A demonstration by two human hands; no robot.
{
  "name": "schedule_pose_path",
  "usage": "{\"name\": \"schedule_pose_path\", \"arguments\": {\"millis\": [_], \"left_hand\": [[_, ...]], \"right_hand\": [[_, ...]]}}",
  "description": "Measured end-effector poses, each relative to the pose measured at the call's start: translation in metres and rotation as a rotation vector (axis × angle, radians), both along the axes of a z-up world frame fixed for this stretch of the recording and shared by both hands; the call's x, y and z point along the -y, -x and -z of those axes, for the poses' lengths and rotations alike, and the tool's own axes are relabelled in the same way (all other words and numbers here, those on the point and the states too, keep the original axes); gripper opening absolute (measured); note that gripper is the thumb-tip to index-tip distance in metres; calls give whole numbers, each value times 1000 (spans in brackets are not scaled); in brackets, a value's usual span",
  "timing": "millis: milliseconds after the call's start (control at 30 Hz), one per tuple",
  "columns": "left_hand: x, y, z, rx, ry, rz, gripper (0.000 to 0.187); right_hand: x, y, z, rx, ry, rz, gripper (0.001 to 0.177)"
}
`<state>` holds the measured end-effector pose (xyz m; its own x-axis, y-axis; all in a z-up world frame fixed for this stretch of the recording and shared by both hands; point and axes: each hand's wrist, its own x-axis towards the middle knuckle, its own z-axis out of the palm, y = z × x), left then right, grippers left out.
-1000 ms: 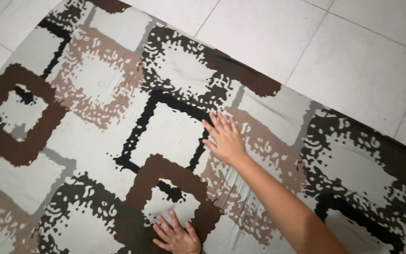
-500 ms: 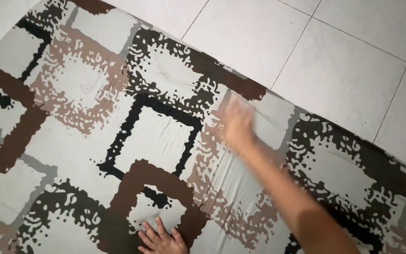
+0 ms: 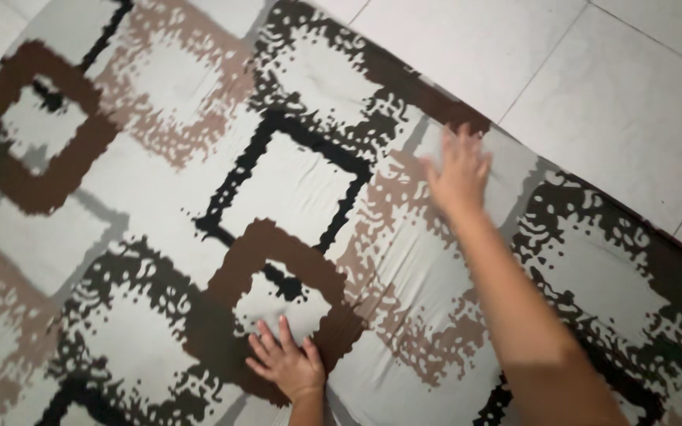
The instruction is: The person smoothes a patterned fabric cover over a floor-level mattress by hand, tucking the edges between the mattress and the wall or furniture.
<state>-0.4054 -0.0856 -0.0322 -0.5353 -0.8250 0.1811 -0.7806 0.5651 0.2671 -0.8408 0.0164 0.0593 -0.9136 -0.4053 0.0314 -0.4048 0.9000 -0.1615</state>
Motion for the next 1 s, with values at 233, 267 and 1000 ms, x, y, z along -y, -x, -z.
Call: {"name": "schedule_pose_path", "arguments": {"millis": [233, 267, 1000], "left_hand": [[-3, 0, -2, -37, 15, -7, 63], [-3, 0, -3, -35, 17, -8, 62], [-4, -1, -8, -131, 60, 10, 62]], "right_hand": [[-3, -112, 1, 70, 18, -404, 67], [-6, -99, 3, 49, 43, -451, 67], [-21, -212, 50, -238, 235, -609, 54]]}}
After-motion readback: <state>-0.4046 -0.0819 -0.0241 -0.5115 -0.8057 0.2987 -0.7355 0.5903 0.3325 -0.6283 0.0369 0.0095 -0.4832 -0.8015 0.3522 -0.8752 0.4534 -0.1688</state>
